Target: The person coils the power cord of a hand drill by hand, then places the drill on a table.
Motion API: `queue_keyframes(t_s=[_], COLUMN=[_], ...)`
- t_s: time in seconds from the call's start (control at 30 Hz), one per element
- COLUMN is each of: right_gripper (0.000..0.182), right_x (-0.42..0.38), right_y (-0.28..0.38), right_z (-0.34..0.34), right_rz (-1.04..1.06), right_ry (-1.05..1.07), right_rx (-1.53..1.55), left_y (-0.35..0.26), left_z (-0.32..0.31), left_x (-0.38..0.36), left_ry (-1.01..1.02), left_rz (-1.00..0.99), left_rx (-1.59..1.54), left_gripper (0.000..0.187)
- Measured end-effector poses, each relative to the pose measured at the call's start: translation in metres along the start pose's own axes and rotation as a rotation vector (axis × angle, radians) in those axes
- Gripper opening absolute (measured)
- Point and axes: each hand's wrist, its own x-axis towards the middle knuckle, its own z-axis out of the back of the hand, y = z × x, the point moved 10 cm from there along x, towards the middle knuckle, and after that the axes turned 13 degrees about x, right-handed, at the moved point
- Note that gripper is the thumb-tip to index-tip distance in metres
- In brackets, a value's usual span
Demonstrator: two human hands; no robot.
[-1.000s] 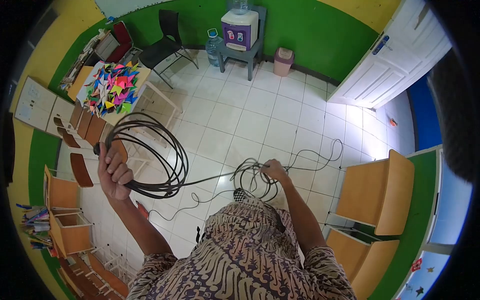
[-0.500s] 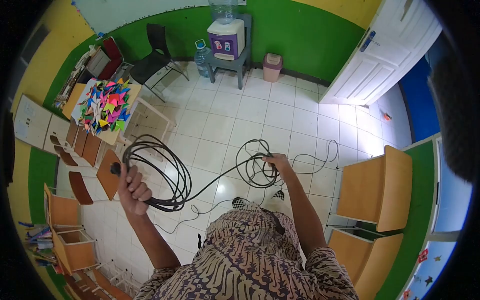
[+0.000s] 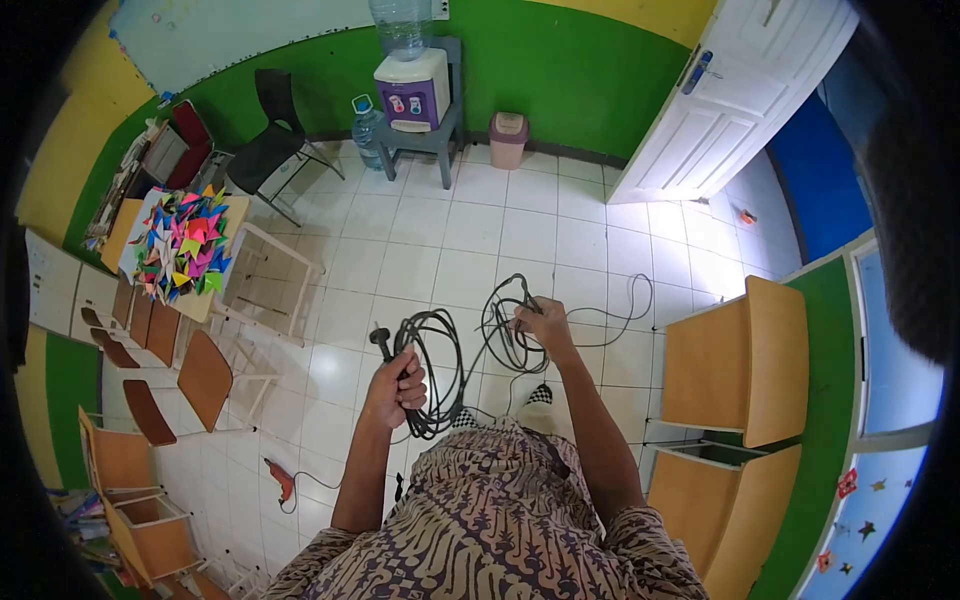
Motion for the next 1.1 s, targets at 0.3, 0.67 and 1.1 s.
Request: queue_keyframes(t_s=[0.3,0.67,1.1], right_gripper=[0.018,0.023,0.016], right_x=[-0.027,-0.074,-0.057], right_y=[0.025,0.068,0.074], right_z=[-0.003,-0.071,0.047], right_rz=[-0.058,0.05,0.182], right_ry=[-0.016,0.19,-0.26], right_rx=[0.032,0.073,-0.263], left_y=[0.047,0.055,0.065], left_z=[-0.007,-0.045,-0.055], left_x=[0.043,0.078,0.085], left_ry=[-0.047,-0.08,0.131], left_rz=[0.113,0.02,0.037], left_rx=[0.223,0.283,0.046], left_gripper=[0.028,0.026,0.027])
